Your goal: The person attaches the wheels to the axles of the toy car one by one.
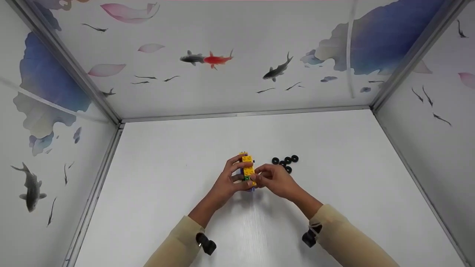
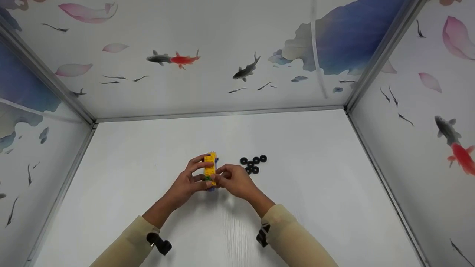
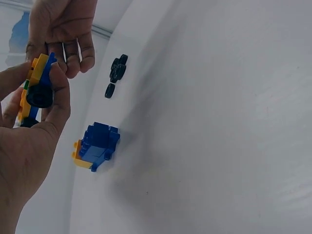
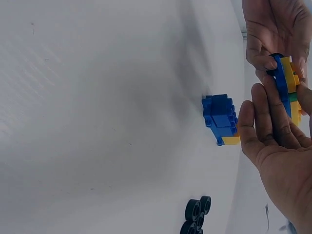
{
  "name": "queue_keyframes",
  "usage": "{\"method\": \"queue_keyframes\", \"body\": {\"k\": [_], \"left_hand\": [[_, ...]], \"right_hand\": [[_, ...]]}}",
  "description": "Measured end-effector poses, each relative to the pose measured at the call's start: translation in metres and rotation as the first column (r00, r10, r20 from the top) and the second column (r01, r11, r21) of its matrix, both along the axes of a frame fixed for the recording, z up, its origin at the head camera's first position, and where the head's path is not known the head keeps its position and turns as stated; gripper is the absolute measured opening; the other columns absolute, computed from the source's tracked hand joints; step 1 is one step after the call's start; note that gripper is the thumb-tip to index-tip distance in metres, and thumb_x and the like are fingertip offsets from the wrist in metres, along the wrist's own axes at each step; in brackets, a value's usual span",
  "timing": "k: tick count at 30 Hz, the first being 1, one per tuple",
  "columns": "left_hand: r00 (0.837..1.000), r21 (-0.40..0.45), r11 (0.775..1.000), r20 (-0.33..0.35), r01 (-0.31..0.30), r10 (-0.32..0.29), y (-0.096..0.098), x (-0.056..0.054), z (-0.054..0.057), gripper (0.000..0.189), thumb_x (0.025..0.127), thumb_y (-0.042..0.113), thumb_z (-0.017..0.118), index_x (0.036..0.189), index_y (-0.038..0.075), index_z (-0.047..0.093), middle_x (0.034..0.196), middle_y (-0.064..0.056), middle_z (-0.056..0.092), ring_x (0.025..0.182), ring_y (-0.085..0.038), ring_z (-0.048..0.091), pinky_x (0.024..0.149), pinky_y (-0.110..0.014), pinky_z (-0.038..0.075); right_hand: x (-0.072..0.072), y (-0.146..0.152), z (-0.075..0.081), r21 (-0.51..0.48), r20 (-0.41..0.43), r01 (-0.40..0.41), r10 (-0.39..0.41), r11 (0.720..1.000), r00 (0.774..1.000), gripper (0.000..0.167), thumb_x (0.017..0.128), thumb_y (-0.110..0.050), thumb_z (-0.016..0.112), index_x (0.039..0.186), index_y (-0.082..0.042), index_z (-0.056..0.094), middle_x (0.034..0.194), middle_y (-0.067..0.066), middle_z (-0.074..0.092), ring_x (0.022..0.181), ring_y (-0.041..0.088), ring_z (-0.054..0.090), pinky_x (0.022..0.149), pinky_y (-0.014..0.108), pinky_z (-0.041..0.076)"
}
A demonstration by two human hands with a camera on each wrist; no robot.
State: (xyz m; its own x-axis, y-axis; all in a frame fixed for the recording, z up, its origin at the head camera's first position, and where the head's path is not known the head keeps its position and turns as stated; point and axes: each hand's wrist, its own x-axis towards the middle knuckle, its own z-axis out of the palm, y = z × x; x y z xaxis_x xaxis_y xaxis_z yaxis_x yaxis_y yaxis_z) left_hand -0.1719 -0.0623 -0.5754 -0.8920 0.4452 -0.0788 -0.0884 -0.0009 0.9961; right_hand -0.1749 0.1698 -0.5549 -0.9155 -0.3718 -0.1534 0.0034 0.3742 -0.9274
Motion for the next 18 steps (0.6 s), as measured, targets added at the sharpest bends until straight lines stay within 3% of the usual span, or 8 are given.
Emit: {"method": "queue_keyframes", "body": {"k": [7, 18], "left_hand": [[0.998, -0.003, 0.999, -0.058, 0.037, -0.037, -0.0027, -0.0007, -0.0027, 0.067, 0.094, 0.009, 0.089, 0.151, 0.029, 0.062, 0.182, 0.012, 0.017, 0.151, -0.040, 0.055, 0.107, -0.036, 0.063], [0.995, -0.029, 1.000, -0.094, 0.010, -0.012, -0.0018, 0.0003, -0.0054, 0.066, 0.093, 0.012, 0.090, 0.150, 0.032, 0.062, 0.181, 0.013, 0.018, 0.142, -0.036, 0.061, 0.107, -0.035, 0.063]], "right_hand": [[0.0006, -0.0006, -0.0015, 0.007, 0.002, 0.017, -0.017, 1.000, 1.000, 0.034, 0.108, -0.029, 0.074, 0.129, -0.001, 0.073, 0.112, 0.013, 0.084, 0.100, 0.022, 0.082, 0.099, 0.058, 0.066], [0.0003, 0.0001, -0.0030, 0.018, -0.026, 0.015, -0.015, 1.000, 1.000, 0.035, 0.109, -0.031, 0.073, 0.130, -0.003, 0.073, 0.111, 0.011, 0.083, 0.099, 0.025, 0.081, 0.096, 0.056, 0.067]]}}
